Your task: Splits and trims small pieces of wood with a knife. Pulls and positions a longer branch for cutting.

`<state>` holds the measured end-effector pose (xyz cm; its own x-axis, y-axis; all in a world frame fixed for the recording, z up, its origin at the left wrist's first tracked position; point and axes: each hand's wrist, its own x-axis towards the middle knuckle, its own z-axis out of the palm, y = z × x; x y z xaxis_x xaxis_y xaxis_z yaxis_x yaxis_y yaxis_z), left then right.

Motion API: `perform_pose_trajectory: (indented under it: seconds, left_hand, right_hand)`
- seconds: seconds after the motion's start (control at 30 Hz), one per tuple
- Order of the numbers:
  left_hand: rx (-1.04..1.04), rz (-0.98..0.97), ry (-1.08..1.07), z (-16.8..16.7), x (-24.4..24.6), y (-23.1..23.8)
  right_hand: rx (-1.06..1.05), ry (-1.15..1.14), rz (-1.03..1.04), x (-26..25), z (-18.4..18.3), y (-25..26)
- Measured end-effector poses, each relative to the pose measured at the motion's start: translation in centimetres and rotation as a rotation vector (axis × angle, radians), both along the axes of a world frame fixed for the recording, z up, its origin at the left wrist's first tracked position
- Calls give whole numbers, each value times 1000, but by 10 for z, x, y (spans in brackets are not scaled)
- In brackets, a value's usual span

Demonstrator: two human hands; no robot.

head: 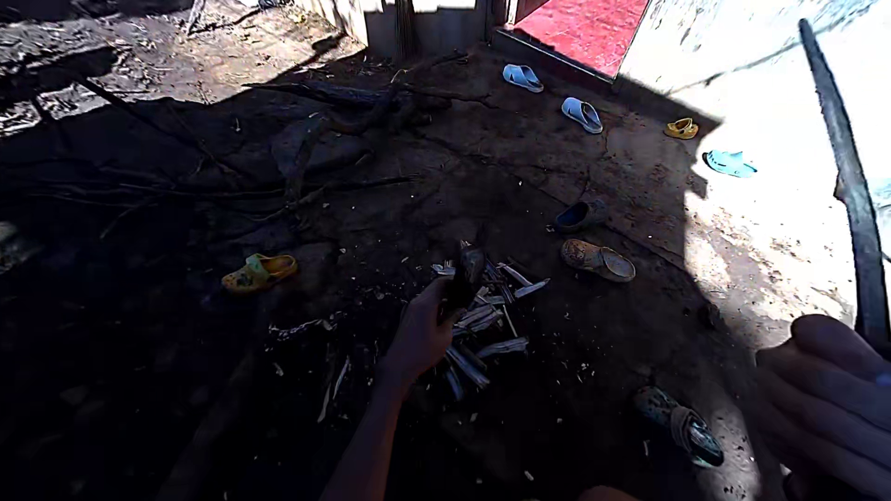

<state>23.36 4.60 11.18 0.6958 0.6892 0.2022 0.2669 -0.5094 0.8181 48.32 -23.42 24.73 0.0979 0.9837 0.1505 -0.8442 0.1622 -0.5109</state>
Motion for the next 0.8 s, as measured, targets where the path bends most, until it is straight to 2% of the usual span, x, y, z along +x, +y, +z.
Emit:
perform_pose_trajectory:
  seconds: [0.1,0.17,0.23,0.3,0.4,0.57,0.8]
  left_hand:
    - [-211,-174,-88,-52,42,-71]
    - [-305,-196,-159,-93,71,-117]
    - [-365,-171,-206,-126,92,-150]
    - [-403,-143,-240,-149,109,-169]
    - [-365,-101,-261,-169,121,-172]
    - [-391,-138,-212,-167,118,-157]
    - [-255,-219,-90,-156,124,-164]
  right_hand:
    - [-327,-477,-619,-13,-52,7]
    - [-471,-581,-770,-26,-98,-7]
    - [-666,-625,-762,-48,-132,-27]
    - [-875,-683,-652,-70,-154,-41]
    - [-989,-710,-504,-90,-175,-48]
    - [-1012,-846,-479,-83,-185,-39]
    - [-1132,-1047,-345,-62,-203,-29]
